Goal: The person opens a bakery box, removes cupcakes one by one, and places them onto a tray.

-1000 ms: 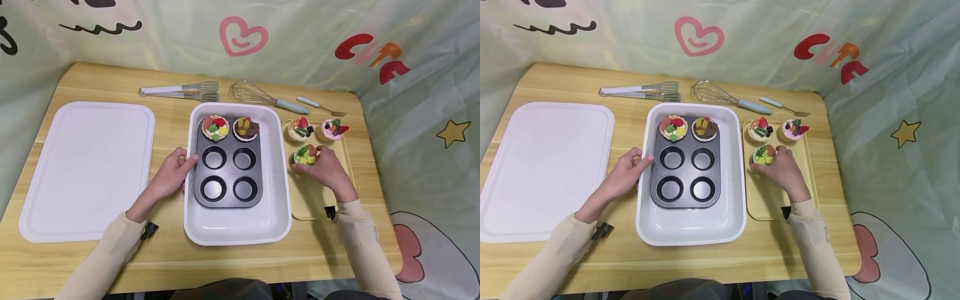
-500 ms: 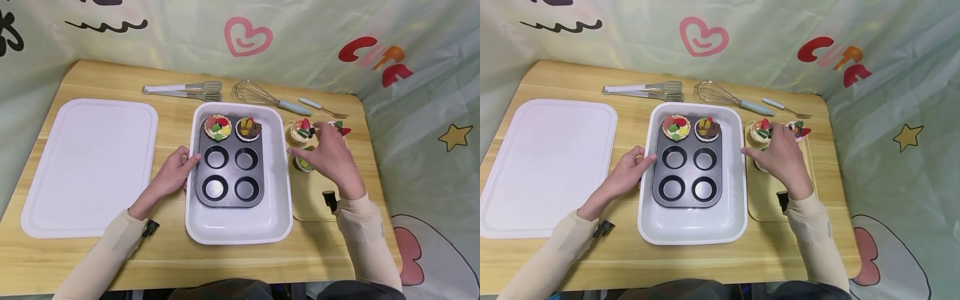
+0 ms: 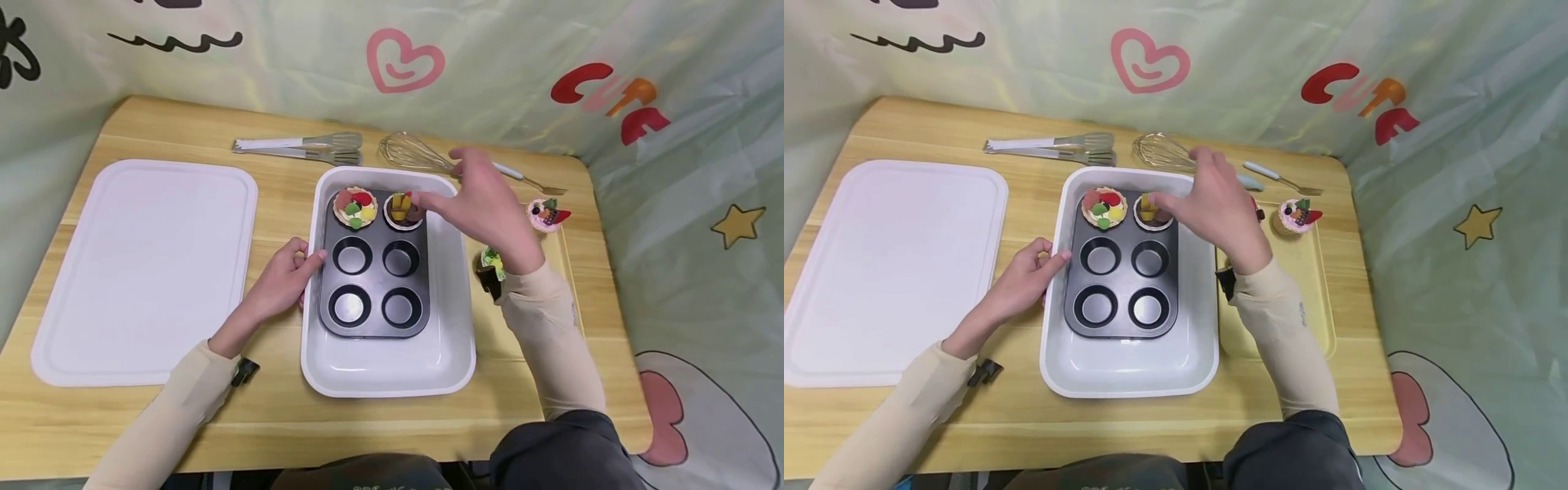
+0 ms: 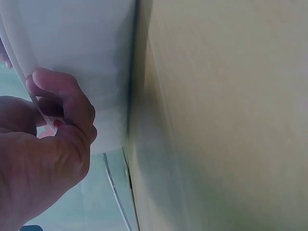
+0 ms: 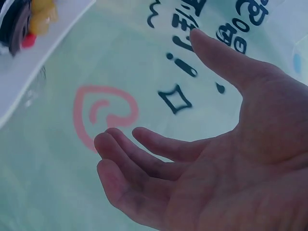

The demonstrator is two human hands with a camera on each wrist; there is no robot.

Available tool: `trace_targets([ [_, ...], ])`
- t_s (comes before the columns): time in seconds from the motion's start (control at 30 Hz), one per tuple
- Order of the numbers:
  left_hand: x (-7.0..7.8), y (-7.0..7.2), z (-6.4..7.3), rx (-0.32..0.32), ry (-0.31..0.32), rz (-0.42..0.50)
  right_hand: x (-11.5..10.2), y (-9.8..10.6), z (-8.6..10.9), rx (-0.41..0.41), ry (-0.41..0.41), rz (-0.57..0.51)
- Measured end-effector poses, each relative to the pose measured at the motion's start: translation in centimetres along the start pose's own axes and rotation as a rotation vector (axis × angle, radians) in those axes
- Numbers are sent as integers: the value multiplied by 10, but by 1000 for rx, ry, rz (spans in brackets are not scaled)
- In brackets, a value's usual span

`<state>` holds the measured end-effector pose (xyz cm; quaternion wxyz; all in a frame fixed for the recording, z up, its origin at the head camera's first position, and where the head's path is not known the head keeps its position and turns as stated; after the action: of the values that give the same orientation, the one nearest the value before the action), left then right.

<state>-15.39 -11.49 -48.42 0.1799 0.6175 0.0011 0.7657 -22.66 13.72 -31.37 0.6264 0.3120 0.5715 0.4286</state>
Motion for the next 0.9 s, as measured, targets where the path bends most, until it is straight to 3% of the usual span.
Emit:
trace_targets([
  [0.3, -1, -1, -1, 2, 0, -7, 5, -53, -41, -140, -9, 5],
  [0.5, -1, 0, -1, 11, -10, -2, 13, -81, -56, -192, -45, 20],
  [0.63, -1, 0, 0, 11, -12, 2, 17, -90, -59, -196, -23, 74],
  [0.9, -1, 0, 1, 8, -4, 7, 23, -104, -63, -176, 11, 57],
])
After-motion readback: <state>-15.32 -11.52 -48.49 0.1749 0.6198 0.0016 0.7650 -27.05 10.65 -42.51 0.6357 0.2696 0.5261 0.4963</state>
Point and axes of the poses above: each hand's wrist, its own z-axis away from the middle knuckle, its own y-axis out of the back of the hand, x = y × z, the point moved 8 cm from there along -z, towards the middle knuckle, and after that the axes turned 2 degrees about x, right-handed, at the moved point
